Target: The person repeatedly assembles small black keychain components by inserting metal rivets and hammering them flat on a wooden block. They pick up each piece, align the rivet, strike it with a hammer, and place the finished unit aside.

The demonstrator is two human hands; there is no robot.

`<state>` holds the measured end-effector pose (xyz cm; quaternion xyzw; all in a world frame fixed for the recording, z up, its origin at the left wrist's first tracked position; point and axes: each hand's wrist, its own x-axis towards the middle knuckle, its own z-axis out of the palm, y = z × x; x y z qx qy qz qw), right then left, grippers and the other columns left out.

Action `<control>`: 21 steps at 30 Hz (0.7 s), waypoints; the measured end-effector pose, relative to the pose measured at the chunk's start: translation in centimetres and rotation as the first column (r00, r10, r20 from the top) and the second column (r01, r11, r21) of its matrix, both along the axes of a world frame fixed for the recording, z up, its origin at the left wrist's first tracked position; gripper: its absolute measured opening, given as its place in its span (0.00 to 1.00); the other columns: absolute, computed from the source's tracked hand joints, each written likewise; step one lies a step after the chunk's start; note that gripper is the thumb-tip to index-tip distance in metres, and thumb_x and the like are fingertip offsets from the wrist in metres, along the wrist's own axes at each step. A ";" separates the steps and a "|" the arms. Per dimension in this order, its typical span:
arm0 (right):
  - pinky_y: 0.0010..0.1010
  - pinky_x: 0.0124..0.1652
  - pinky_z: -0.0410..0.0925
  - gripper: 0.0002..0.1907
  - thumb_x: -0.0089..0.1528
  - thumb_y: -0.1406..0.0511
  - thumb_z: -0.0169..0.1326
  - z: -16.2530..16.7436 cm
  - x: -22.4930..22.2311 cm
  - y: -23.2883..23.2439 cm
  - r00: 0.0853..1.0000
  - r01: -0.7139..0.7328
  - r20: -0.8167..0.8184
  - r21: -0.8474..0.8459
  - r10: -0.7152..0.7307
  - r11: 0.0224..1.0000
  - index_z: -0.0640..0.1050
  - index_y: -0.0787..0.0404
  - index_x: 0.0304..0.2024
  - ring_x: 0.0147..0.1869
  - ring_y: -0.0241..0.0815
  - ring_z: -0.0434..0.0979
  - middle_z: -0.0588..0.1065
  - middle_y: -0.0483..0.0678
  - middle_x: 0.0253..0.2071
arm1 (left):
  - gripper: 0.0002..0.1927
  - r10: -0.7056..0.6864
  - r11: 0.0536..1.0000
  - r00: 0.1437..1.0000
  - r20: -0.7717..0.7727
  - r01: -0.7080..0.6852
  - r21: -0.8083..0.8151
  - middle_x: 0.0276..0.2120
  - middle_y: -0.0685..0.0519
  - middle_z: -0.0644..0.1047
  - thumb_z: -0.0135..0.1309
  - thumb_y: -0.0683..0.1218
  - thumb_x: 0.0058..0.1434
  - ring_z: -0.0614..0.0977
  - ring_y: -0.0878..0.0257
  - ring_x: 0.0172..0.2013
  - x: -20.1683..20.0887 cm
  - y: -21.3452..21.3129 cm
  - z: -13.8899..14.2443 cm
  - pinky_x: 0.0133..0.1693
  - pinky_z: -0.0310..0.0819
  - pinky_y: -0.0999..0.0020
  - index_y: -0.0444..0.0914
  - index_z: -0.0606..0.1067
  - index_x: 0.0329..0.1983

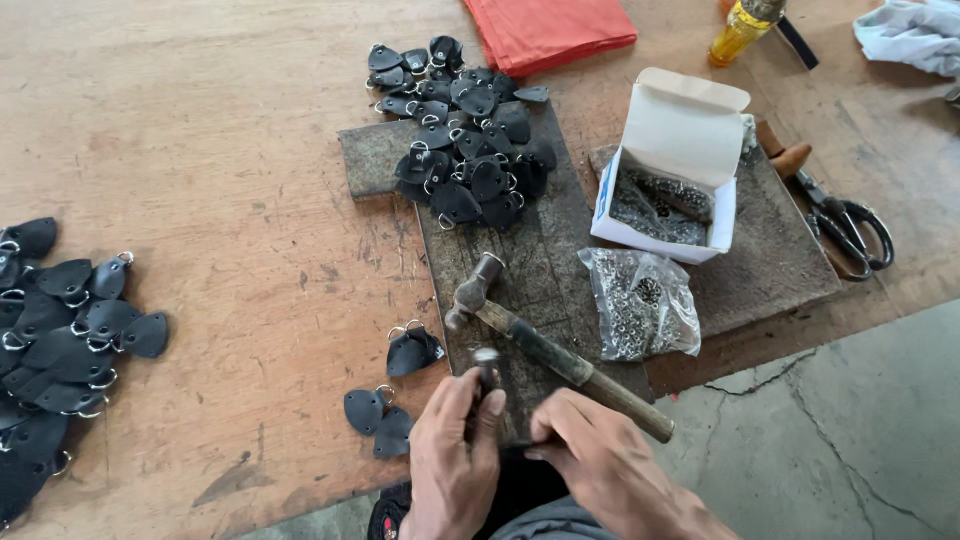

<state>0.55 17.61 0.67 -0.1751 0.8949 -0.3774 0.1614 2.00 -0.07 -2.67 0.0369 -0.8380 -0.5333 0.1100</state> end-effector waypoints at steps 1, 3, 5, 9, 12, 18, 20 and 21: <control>0.36 0.37 0.73 0.10 0.56 0.73 0.63 -0.3 -0.2 0.5 0.976 -0.053 -0.215 -0.083 0.034 0.995 0.73 0.63 0.34 0.37 0.45 0.80 0.75 0.49 0.35 | 0.13 -0.026 0.991 0.997 -0.072 0.016 -0.135 0.33 0.48 0.77 0.59 0.43 0.61 0.79 0.53 0.34 -0.3 -0.1 0.1 0.37 0.72 0.60 0.34 0.77 0.48; 0.30 0.41 0.77 0.09 0.57 0.75 0.62 -0.6 -0.4 1.6 0.802 -0.191 -0.596 -0.200 0.035 0.961 0.74 0.61 0.34 0.42 0.42 0.80 0.75 0.47 0.38 | 0.14 -0.087 0.954 0.984 -0.155 0.038 -0.298 0.31 0.49 0.73 0.60 0.43 0.59 0.75 0.52 0.35 -0.7 0.0 0.3 0.38 0.69 0.57 0.35 0.78 0.47; 0.31 0.42 0.77 0.09 0.55 0.74 0.63 -0.4 -0.4 2.8 0.812 -0.118 -0.583 -0.208 -0.026 0.971 0.75 0.63 0.33 0.43 0.42 0.81 0.76 0.47 0.39 | 0.14 -0.137 0.929 0.966 -0.220 0.048 -0.367 0.30 0.51 0.71 0.61 0.42 0.58 0.75 0.53 0.35 -1.7 0.2 0.4 0.40 0.67 0.57 0.36 0.79 0.46; 0.31 0.45 0.77 0.09 0.55 0.75 0.63 -0.4 -0.7 3.3 0.812 -0.054 -0.576 -0.235 -0.095 0.971 0.76 0.63 0.34 0.46 0.42 0.82 0.78 0.47 0.41 | 0.12 -0.159 0.908 0.969 -0.191 0.068 -0.412 0.29 0.51 0.70 0.62 0.42 0.58 0.75 0.54 0.35 -2.7 0.6 0.5 0.41 0.66 0.57 0.37 0.80 0.46; 0.30 0.43 0.77 0.08 0.56 0.74 0.63 -1.0 -0.9 3.1 0.826 -0.040 -0.554 -0.237 -0.101 0.971 0.76 0.63 0.33 0.44 0.41 0.82 0.78 0.47 0.40 | 0.13 -0.153 0.922 0.975 -0.164 0.081 -0.379 0.31 0.51 0.71 0.63 0.42 0.56 0.75 0.54 0.37 -2.8 0.5 0.5 0.42 0.67 0.58 0.37 0.80 0.45; 0.23 0.36 0.80 0.10 0.61 0.72 0.60 -2.3 -2.9 2.4 0.887 0.035 -0.430 -0.304 -0.170 0.952 0.75 0.61 0.44 0.42 0.36 0.84 0.81 0.48 0.41 | 0.16 -0.023 0.953 0.995 -0.097 -0.008 -0.302 0.44 0.44 0.74 0.62 0.41 0.58 0.77 0.51 0.43 -1.9 -2.4 0.7 0.43 0.71 0.62 0.34 0.78 0.50; 0.24 0.32 0.78 0.09 0.62 0.69 0.60 -1.9 -4.8 2.4 0.914 0.185 -0.319 -0.222 -0.251 0.957 0.76 0.60 0.43 0.36 0.36 0.82 0.81 0.48 0.38 | 0.19 0.066 0.934 0.996 -0.053 -0.080 -0.349 0.51 0.38 0.72 0.58 0.39 0.60 0.77 0.48 0.47 -2.0 -4.0 0.8 0.47 0.74 0.63 0.31 0.75 0.56; 0.25 0.29 0.77 0.08 0.62 0.68 0.60 -1.6 -6.0 2.3 0.917 0.258 -0.267 -0.171 -0.297 0.951 0.76 0.59 0.43 0.32 0.37 0.82 0.81 0.48 0.36 | 0.22 0.072 0.916 0.997 -0.030 -0.078 -0.393 0.51 0.37 0.72 0.59 0.38 0.58 0.76 0.46 0.48 -2.3 -4.6 0.7 0.48 0.72 0.60 0.31 0.74 0.56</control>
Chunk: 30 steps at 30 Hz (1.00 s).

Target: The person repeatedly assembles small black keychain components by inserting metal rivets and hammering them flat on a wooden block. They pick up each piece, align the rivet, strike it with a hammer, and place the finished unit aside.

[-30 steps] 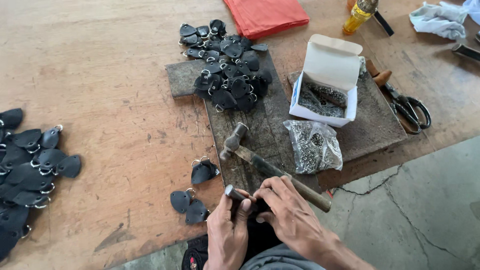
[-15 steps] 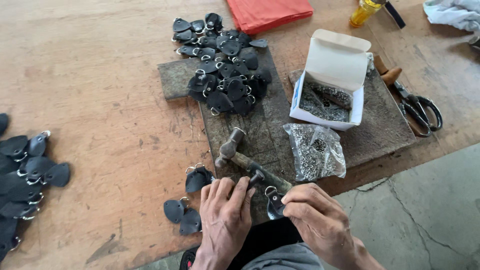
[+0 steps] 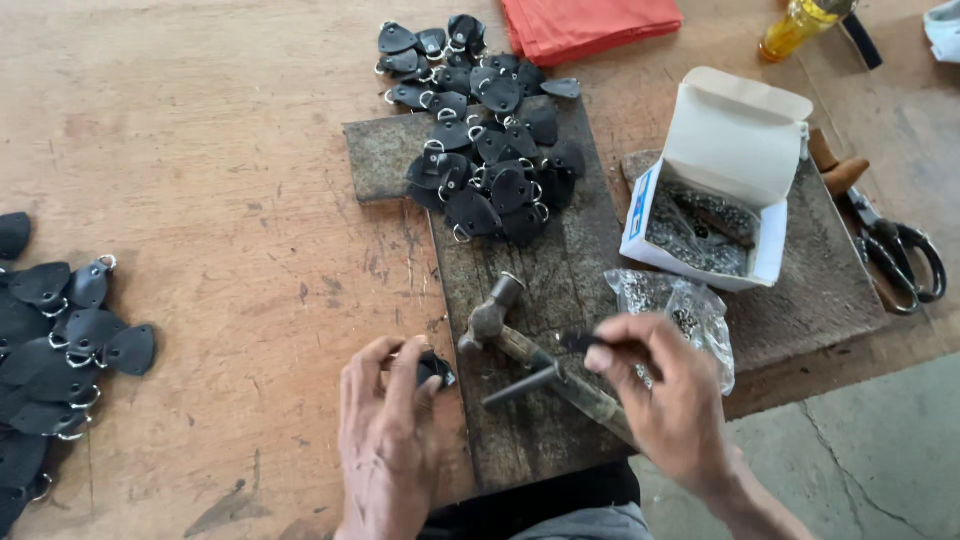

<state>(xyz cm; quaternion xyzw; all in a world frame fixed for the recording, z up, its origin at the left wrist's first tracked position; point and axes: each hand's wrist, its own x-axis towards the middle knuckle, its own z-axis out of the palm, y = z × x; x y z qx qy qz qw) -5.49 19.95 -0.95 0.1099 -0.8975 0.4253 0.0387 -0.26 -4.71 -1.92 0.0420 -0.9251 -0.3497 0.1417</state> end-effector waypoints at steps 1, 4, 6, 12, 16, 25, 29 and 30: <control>0.25 0.33 0.78 0.08 0.63 0.67 0.57 0.3 -1.6 -0.1 0.996 0.003 0.089 -0.106 0.006 0.994 0.75 0.59 0.45 0.36 0.37 0.83 0.81 0.49 0.39 | 0.24 0.007 0.999 1.000 0.023 -0.006 -0.045 0.52 0.37 0.72 0.59 0.38 0.55 0.75 0.45 0.49 -0.3 -0.6 -0.1 0.48 0.71 0.57 0.31 0.74 0.57; 0.25 0.41 0.80 0.11 0.65 0.67 0.52 1.1 -5.3 -1.1 0.971 0.001 0.234 -0.246 0.058 0.969 0.73 0.58 0.51 0.46 0.38 0.82 0.77 0.52 0.49 | 0.23 -0.019 0.996 0.997 0.072 0.025 -0.084 0.51 0.39 0.73 0.61 0.39 0.52 0.73 0.43 0.51 -1.0 -1.0 -0.3 0.50 0.69 0.54 0.32 0.75 0.53; 0.25 0.43 0.78 0.16 0.65 0.67 0.51 1.5 -6.8 -1.9 0.980 -0.094 0.165 -0.110 0.112 0.989 0.71 0.58 0.57 0.53 0.36 0.76 0.70 0.52 0.58 | 0.20 -0.032 0.998 0.997 0.070 0.036 -0.056 0.49 0.41 0.74 0.61 0.39 0.51 0.73 0.43 0.51 -1.4 -1.0 -0.5 0.51 0.69 0.54 0.34 0.76 0.49; 0.41 0.49 0.67 0.09 0.67 0.70 0.52 1.8 -9.9 -3.8 0.919 -0.395 0.155 0.354 0.364 0.848 0.79 0.58 0.49 0.48 0.49 0.72 0.73 0.50 0.42 | 0.12 -0.027 0.993 0.988 0.154 0.009 0.120 0.36 0.48 0.79 0.61 0.40 0.54 0.79 0.50 0.41 -1.3 -0.8 -0.8 0.45 0.71 0.57 0.36 0.76 0.41; 0.41 0.51 0.67 0.08 0.66 0.71 0.52 1.7 -12.5 -4.5 0.888 -0.451 0.018 0.227 0.459 0.863 0.76 0.63 0.48 0.51 0.51 0.74 0.73 0.52 0.45 | 0.12 0.033 0.985 0.974 0.223 -0.070 0.157 0.35 0.48 0.80 0.62 0.41 0.54 0.80 0.51 0.39 -1.4 -0.7 -0.6 0.44 0.72 0.57 0.37 0.76 0.41; 0.38 0.40 0.71 0.09 0.62 0.65 0.55 4.8 -5.3 1.1 0.888 -0.457 0.313 0.499 0.338 0.736 0.82 0.55 0.43 0.42 0.41 0.77 0.76 0.47 0.38 | 0.12 0.058 0.966 0.988 0.142 -0.091 0.242 0.37 0.54 0.87 0.64 0.41 0.54 0.81 0.61 0.40 -1.2 -1.1 0.4 0.44 0.76 0.66 0.41 0.84 0.42; 0.32 0.40 0.77 0.06 0.59 0.68 0.59 5.7 -3.4 4.6 0.948 -0.245 -0.048 0.519 0.315 0.819 0.83 0.58 0.39 0.44 0.44 0.80 0.79 0.52 0.43 | 0.11 0.103 0.952 0.994 0.034 -0.109 0.285 0.38 0.52 0.85 0.64 0.40 0.56 0.84 0.64 0.40 -0.8 -1.0 0.5 0.39 0.77 0.68 0.40 0.83 0.43; 0.33 0.39 0.76 0.06 0.58 0.68 0.60 5.9 -3.2 5.4 0.969 -0.159 -0.078 0.530 0.234 0.833 0.83 0.59 0.39 0.42 0.44 0.80 0.79 0.52 0.42 | 0.11 0.100 0.932 0.995 0.017 -0.100 0.349 0.38 0.51 0.85 0.64 0.39 0.56 0.85 0.64 0.40 -0.6 -0.8 0.5 0.40 0.78 0.69 0.39 0.82 0.44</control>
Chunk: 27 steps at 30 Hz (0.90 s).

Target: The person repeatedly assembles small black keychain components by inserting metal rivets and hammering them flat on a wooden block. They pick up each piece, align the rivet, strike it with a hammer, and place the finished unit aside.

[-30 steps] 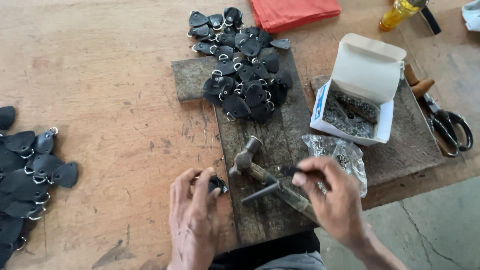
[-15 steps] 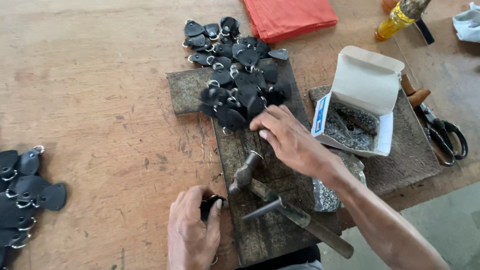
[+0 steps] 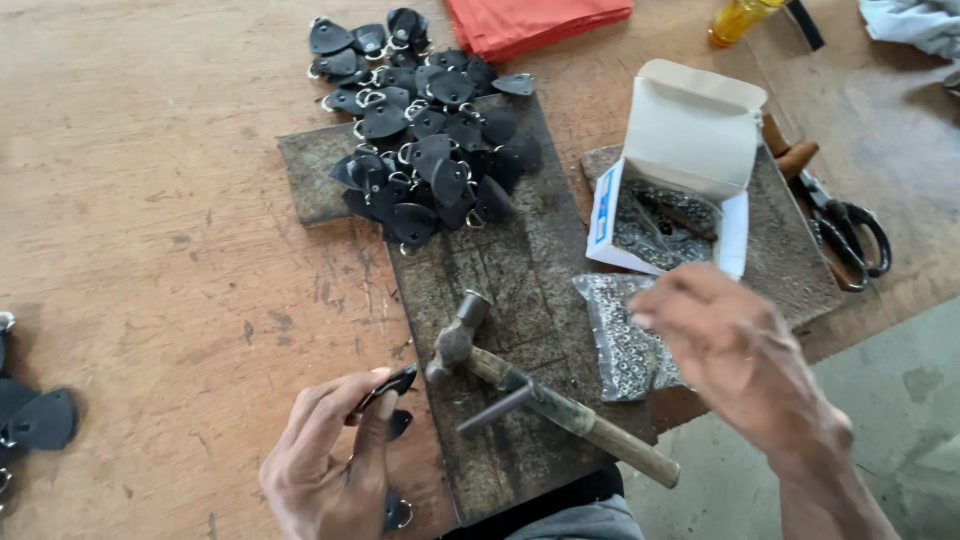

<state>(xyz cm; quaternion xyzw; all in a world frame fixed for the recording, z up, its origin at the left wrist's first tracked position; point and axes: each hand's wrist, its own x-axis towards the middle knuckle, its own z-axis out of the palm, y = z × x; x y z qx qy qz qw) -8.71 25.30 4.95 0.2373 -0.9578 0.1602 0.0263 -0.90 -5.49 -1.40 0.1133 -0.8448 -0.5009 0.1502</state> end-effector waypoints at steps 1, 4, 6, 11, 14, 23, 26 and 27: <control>0.33 0.38 0.75 0.06 0.58 0.68 0.61 0.1 0.0 0.7 0.996 0.085 -0.036 0.002 -0.084 0.996 0.83 0.60 0.38 0.41 0.43 0.80 0.80 0.52 0.41 | 0.12 -0.001 0.998 1.000 -0.027 0.002 0.065 0.38 0.50 0.85 0.64 0.39 0.56 0.85 0.64 0.39 0.1 0.3 0.0 0.40 0.79 0.70 0.39 0.82 0.44; 0.36 0.39 0.74 0.07 0.58 0.69 0.62 0.0 -0.4 2.3 0.962 0.238 -0.137 0.003 -0.235 0.971 0.84 0.63 0.38 0.41 0.45 0.79 0.80 0.52 0.38 | 0.12 -0.076 0.987 0.994 -0.075 0.086 0.136 0.39 0.49 0.85 0.64 0.37 0.55 0.87 0.64 0.41 0.5 1.1 0.0 0.40 0.81 0.71 0.37 0.81 0.43; 0.38 0.40 0.73 0.06 0.59 0.69 0.62 -0.4 -1.2 3.2 0.948 0.276 -0.172 0.021 -0.269 0.961 0.84 0.63 0.39 0.40 0.45 0.79 0.79 0.51 0.36 | 0.12 -0.116 0.982 0.989 -0.095 0.129 0.138 0.38 0.49 0.85 0.64 0.36 0.54 0.87 0.64 0.40 0.5 1.9 -0.2 0.40 0.81 0.72 0.36 0.81 0.42; 0.37 0.40 0.75 0.04 0.63 0.69 0.60 -2.5 -5.8 4.9 0.979 0.187 -0.105 0.132 -0.174 0.974 0.85 0.60 0.38 0.39 0.45 0.79 0.79 0.51 0.36 | 0.13 -0.234 0.927 0.954 -0.189 0.277 0.253 0.38 0.49 0.85 0.64 0.35 0.55 0.88 0.62 0.42 0.2 4.6 -0.6 0.44 0.83 0.70 0.35 0.80 0.43; 0.37 0.41 0.75 0.04 0.65 0.69 0.60 -4.3 -7.9 5.2 0.981 0.155 -0.135 0.125 -0.138 0.980 0.85 0.60 0.39 0.41 0.46 0.79 0.79 0.51 0.37 | 0.13 -0.296 0.944 0.955 -0.031 0.297 0.146 0.35 0.51 0.86 0.66 0.36 0.50 0.90 0.64 0.39 0.1 5.1 -0.6 0.39 0.84 0.70 0.38 0.82 0.40; 0.35 0.39 0.77 0.09 0.63 0.73 0.55 -5.2 -8.2 4.4 0.970 0.217 0.055 0.238 -0.236 0.947 0.84 0.62 0.43 0.40 0.45 0.79 0.78 0.52 0.38 | 0.10 -0.295 0.944 0.950 0.108 0.272 0.188 0.32 0.54 0.87 0.66 0.37 0.52 0.90 0.66 0.35 0.3 6.2 -0.7 0.37 0.84 0.71 0.39 0.83 0.37; 0.38 0.39 0.76 0.06 0.59 0.72 0.58 -4.8 -8.4 4.1 0.984 0.179 -0.027 0.214 -0.177 0.960 0.84 0.64 0.38 0.38 0.47 0.79 0.78 0.53 0.36 | 0.09 -0.306 0.939 0.942 0.139 0.274 0.209 0.32 0.54 0.88 0.67 0.37 0.51 0.90 0.66 0.37 0.4 6.7 -0.7 0.36 0.85 0.70 0.39 0.82 0.36; 0.38 0.37 0.75 0.06 0.61 0.70 0.59 -4.6 -8.3 4.0 0.983 0.180 -0.014 0.183 -0.181 0.966 0.84 0.63 0.39 0.37 0.46 0.78 0.77 0.52 0.35 | 0.09 -0.306 0.939 0.943 0.127 0.277 0.205 0.32 0.53 0.88 0.66 0.37 0.51 0.90 0.66 0.37 0.5 6.9 -0.7 0.36 0.85 0.70 0.39 0.82 0.35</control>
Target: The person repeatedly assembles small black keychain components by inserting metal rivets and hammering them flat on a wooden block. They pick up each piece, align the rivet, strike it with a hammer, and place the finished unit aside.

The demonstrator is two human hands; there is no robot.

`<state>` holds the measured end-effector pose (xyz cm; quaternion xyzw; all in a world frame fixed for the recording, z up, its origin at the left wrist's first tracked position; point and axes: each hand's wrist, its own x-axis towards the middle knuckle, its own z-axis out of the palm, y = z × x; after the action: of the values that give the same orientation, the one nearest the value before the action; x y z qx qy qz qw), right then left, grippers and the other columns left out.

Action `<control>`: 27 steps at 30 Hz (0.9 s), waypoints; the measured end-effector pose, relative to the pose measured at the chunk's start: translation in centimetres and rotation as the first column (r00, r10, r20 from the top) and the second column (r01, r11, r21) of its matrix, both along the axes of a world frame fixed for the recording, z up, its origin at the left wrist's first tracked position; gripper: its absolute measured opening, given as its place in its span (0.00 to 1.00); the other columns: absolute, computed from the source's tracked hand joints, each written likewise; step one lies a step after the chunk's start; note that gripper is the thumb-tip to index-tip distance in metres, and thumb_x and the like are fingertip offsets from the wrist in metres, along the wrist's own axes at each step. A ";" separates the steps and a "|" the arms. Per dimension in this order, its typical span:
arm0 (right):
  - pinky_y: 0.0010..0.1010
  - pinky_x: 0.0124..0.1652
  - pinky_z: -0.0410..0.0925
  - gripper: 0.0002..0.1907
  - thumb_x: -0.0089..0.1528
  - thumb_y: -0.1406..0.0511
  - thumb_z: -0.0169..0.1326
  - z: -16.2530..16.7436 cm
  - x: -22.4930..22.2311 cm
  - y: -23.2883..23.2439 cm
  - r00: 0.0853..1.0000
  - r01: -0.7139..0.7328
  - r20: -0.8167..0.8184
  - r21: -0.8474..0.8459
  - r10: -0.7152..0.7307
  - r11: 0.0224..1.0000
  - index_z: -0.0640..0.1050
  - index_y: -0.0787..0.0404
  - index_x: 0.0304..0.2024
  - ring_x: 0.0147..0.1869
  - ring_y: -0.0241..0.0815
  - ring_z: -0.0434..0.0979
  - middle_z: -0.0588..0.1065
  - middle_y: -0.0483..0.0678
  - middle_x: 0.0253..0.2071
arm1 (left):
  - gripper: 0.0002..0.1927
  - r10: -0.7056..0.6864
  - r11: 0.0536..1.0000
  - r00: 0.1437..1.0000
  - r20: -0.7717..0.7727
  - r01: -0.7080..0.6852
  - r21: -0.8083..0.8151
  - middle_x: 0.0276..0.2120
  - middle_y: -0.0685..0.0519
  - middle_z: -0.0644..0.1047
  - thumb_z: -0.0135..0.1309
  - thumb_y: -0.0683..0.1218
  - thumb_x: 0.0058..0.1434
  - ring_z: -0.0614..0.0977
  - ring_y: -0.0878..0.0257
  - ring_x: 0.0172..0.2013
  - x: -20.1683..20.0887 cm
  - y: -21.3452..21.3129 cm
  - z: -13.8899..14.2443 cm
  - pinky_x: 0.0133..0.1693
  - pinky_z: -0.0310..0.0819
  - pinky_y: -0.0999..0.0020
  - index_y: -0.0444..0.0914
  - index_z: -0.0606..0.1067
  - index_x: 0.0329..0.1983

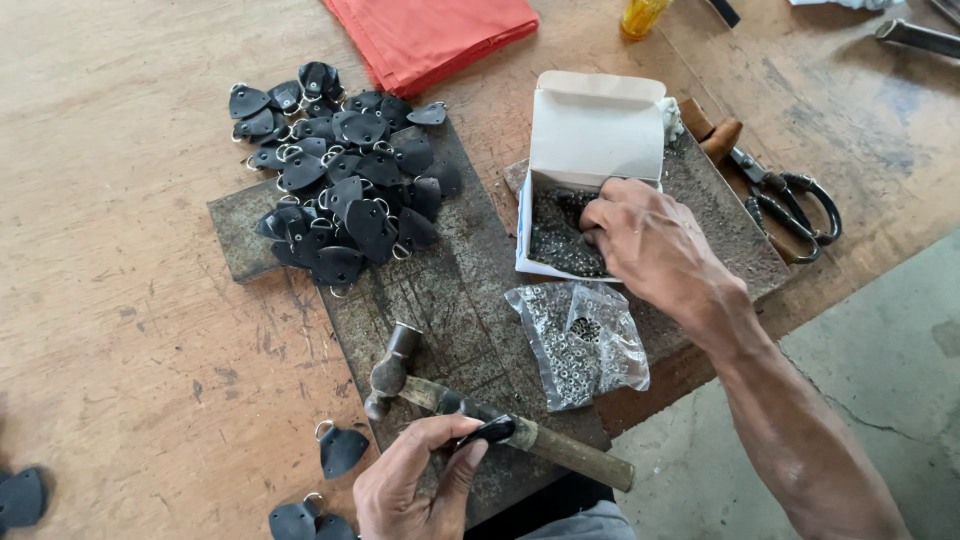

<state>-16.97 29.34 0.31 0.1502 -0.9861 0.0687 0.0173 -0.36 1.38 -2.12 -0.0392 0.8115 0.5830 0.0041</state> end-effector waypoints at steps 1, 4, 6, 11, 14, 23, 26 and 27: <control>0.37 0.35 0.75 0.06 0.62 0.68 0.60 0.2 0.1 0.0 1.000 0.002 0.008 -0.034 -0.002 0.999 0.84 0.63 0.40 0.36 0.45 0.77 0.77 0.52 0.34 | 0.09 0.001 1.000 1.000 -0.012 -0.001 0.000 0.33 0.53 0.87 0.66 0.36 0.51 0.90 0.66 0.37 0.1 0.1 0.0 0.37 0.84 0.70 0.38 0.82 0.35; 0.34 0.33 0.74 0.04 0.65 0.68 0.60 0.9 1.8 -0.1 0.986 -0.066 -0.159 -0.136 0.043 0.989 0.84 0.64 0.39 0.36 0.43 0.76 0.77 0.51 0.34 | 0.09 -0.003 1.000 0.998 -0.064 0.003 0.001 0.34 0.53 0.87 0.66 0.36 0.50 0.90 0.65 0.39 0.4 0.0 -0.2 0.38 0.84 0.71 0.37 0.82 0.35; 0.30 0.32 0.73 0.04 0.66 0.70 0.60 1.1 4.1 -0.3 0.974 -0.124 -0.210 -0.196 0.081 0.973 0.84 0.64 0.36 0.36 0.40 0.76 0.77 0.50 0.33 | 0.10 -0.006 1.000 0.996 -0.091 0.006 0.004 0.34 0.53 0.87 0.66 0.34 0.50 0.90 0.66 0.38 0.5 -0.2 -0.3 0.38 0.84 0.72 0.37 0.82 0.35; 0.28 0.29 0.73 0.04 0.58 0.69 0.62 1.7 8.3 -0.7 0.968 -0.207 -0.177 -0.148 0.180 0.967 0.84 0.64 0.34 0.33 0.40 0.75 0.78 0.49 0.30 | 0.13 -0.020 0.999 0.999 -0.049 0.022 0.048 0.33 0.53 0.87 0.66 0.33 0.49 0.89 0.66 0.35 0.4 -0.4 -0.8 0.38 0.83 0.73 0.36 0.82 0.37; 0.24 0.29 0.74 0.03 0.61 0.71 0.61 2.0 9.1 -1.0 0.946 -0.245 -0.265 -0.211 0.185 0.946 0.84 0.63 0.37 0.35 0.39 0.76 0.77 0.49 0.33 | 0.12 -0.024 0.995 0.988 -0.150 0.039 0.096 0.34 0.52 0.86 0.65 0.32 0.50 0.89 0.66 0.38 0.5 0.2 -0.9 0.42 0.82 0.72 0.35 0.81 0.38; 0.32 0.36 0.74 0.06 0.60 0.73 0.55 -0.5 8.6 -2.6 0.989 -0.129 0.059 -0.059 0.133 0.990 0.81 0.66 0.39 0.39 0.41 0.74 0.73 0.48 0.36 | 0.10 0.009 0.993 0.968 0.252 -0.039 0.116 0.30 0.52 0.88 0.67 0.40 0.54 0.88 0.66 0.32 0.4 0.3 0.2 0.35 0.82 0.71 0.35 0.83 0.39; 0.32 0.37 0.74 0.04 0.59 0.75 0.54 -0.7 8.7 -2.7 0.993 -0.119 0.019 -0.043 0.120 0.992 0.79 0.67 0.36 0.40 0.41 0.75 0.72 0.48 0.35 | 0.18 0.019 0.971 0.944 0.330 -0.097 0.220 0.34 0.52 0.86 0.65 0.39 0.52 0.88 0.69 0.37 0.2 0.3 0.3 0.40 0.85 0.73 0.37 0.80 0.47; 0.33 0.37 0.74 0.04 0.60 0.74 0.55 -0.6 8.8 -2.7 0.993 -0.119 0.001 -0.076 0.119 0.990 0.79 0.67 0.37 0.41 0.42 0.75 0.73 0.49 0.35 | 0.16 0.008 0.965 0.954 0.300 -0.087 0.248 0.35 0.51 0.86 0.64 0.38 0.53 0.88 0.68 0.38 0.3 0.3 0.3 0.41 0.84 0.73 0.36 0.81 0.46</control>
<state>-8.17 26.65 -0.30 0.2077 -0.9722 0.1072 0.0160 -0.06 1.73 -1.85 -0.1449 0.7175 0.6712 0.1167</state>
